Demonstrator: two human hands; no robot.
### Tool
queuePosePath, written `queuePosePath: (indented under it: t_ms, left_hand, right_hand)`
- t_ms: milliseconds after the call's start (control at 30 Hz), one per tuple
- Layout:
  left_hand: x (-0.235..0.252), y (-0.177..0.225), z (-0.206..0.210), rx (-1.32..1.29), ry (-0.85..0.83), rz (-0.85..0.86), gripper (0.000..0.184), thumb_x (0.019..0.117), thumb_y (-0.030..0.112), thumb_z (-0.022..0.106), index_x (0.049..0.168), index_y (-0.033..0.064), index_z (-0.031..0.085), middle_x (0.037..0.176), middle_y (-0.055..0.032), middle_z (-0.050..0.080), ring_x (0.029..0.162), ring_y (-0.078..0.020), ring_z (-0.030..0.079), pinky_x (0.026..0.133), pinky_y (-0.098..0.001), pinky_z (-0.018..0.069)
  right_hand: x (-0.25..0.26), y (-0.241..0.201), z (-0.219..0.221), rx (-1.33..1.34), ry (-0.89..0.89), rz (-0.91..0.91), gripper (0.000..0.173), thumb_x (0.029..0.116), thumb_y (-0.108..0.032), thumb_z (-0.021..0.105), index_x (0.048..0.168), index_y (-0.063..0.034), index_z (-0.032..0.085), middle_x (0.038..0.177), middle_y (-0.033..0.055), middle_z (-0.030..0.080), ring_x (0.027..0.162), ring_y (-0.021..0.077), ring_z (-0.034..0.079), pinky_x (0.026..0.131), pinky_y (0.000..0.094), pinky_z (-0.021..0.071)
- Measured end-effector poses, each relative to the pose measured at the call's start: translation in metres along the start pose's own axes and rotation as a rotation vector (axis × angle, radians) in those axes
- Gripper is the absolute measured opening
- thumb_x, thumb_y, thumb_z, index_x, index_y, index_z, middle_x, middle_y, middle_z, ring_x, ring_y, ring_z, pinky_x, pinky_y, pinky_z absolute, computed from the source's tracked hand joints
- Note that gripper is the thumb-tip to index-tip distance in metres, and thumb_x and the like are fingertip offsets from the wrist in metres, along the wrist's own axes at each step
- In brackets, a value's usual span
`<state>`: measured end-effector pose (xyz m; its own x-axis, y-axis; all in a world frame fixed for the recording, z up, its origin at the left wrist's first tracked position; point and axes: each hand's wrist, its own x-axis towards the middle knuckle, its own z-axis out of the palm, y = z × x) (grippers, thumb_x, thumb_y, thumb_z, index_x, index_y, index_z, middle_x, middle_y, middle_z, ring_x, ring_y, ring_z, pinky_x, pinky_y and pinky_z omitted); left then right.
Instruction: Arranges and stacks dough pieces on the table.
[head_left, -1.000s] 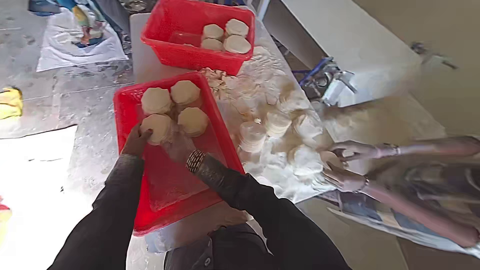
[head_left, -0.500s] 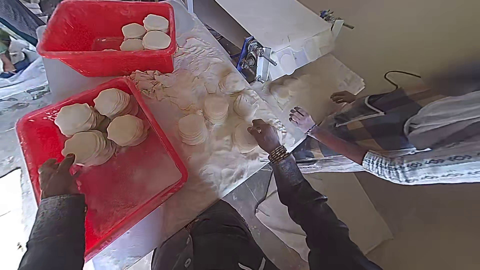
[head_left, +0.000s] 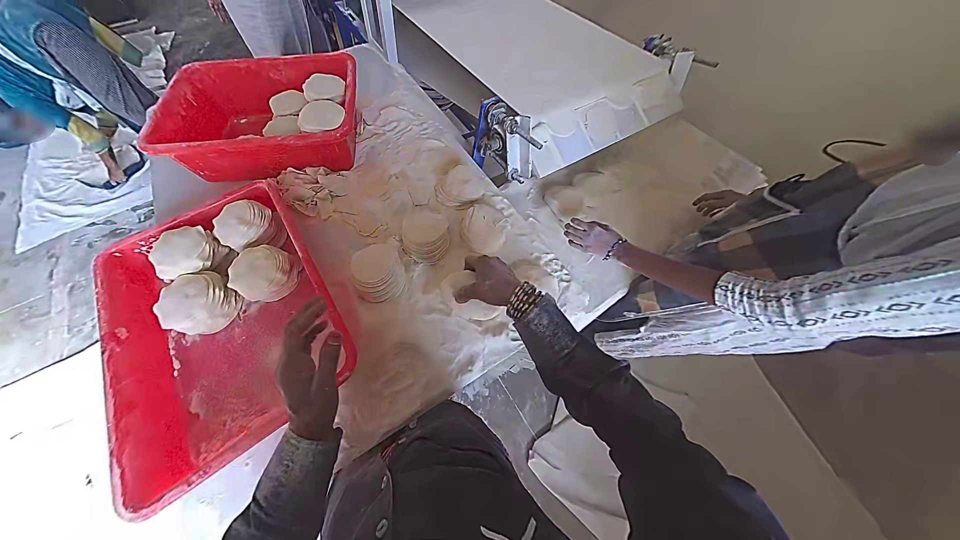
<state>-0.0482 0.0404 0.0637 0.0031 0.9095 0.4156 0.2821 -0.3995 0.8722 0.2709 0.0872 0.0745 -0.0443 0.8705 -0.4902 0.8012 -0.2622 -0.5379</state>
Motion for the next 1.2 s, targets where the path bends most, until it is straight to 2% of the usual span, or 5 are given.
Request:
queuePosePath:
  t_ms: [133,300,700,1033,1200]
  left_hand:
    - [-0.026,-0.004,0.038,-0.179,-0.076,-0.204,0.041,0.0979,0.019,0.052,0.126,-0.0098,0.059,0.132,-0.0148,0.063,0.122,-0.0135,0.061,0.099,-0.0290,0.0527]
    - [-0.037,-0.011,0.058,-0.297,-0.136,-0.513,0.037,0.0988,0.014,0.047,0.127,-0.0070,0.059,0.124,-0.0112,0.065,0.113,-0.0109,0.063,0.097,-0.0265,0.0524]
    - [-0.028,-0.003,0.108,-1.051,-0.016,-0.885,0.071,0.1076,0.057,0.015,0.143,0.0045,0.046,0.128,-0.0123,0.064,0.117,-0.0196,0.063,0.099,-0.0397,0.0539]
    - [-0.019,-0.001,0.085,-0.713,-0.221,-1.147,0.034,0.0946,0.000,0.064,0.127,-0.0032,0.053,0.102,-0.0126,0.070,0.090,-0.0184,0.070,0.083,-0.0347,0.0598]
    - [-0.032,0.000,0.068,-0.786,-0.155,-1.223,0.037,0.0966,0.001,0.062,0.132,-0.0020,0.050,0.106,-0.0154,0.069,0.094,-0.0220,0.070,0.084,-0.0383,0.0600]
  right_hand:
    - [-0.021,-0.006,0.014,0.709,-0.006,-0.208,0.030,0.0832,-0.016,0.078,0.105,-0.0015,0.065,0.093,0.0061,0.070,0.085,0.0111,0.069,0.082,0.0299,0.0580]
    - [-0.019,-0.010,0.023,0.137,0.066,0.079,0.055,0.0955,-0.025,0.070,0.135,0.0102,0.054,0.134,0.0296,0.058,0.130,0.0389,0.055,0.112,0.0513,0.0411]
    - [-0.025,-0.029,0.048,0.608,0.127,-0.044,0.049,0.0827,-0.033,0.079,0.117,-0.0007,0.064,0.103,0.0135,0.069,0.095,0.0213,0.068,0.088,0.0429,0.0548]
    - [-0.033,-0.009,0.078,0.762,0.113,-0.181,0.036,0.1015,-0.035,0.055,0.114,-0.0018,0.062,0.091,0.0019,0.065,0.082,0.0062,0.064,0.075,0.0260,0.0549]
    - [-0.019,0.021,0.037,0.136,0.412,0.072,0.053,0.1024,-0.039,0.059,0.135,0.0024,0.058,0.131,0.0249,0.063,0.124,0.0390,0.058,0.105,0.0540,0.0443]
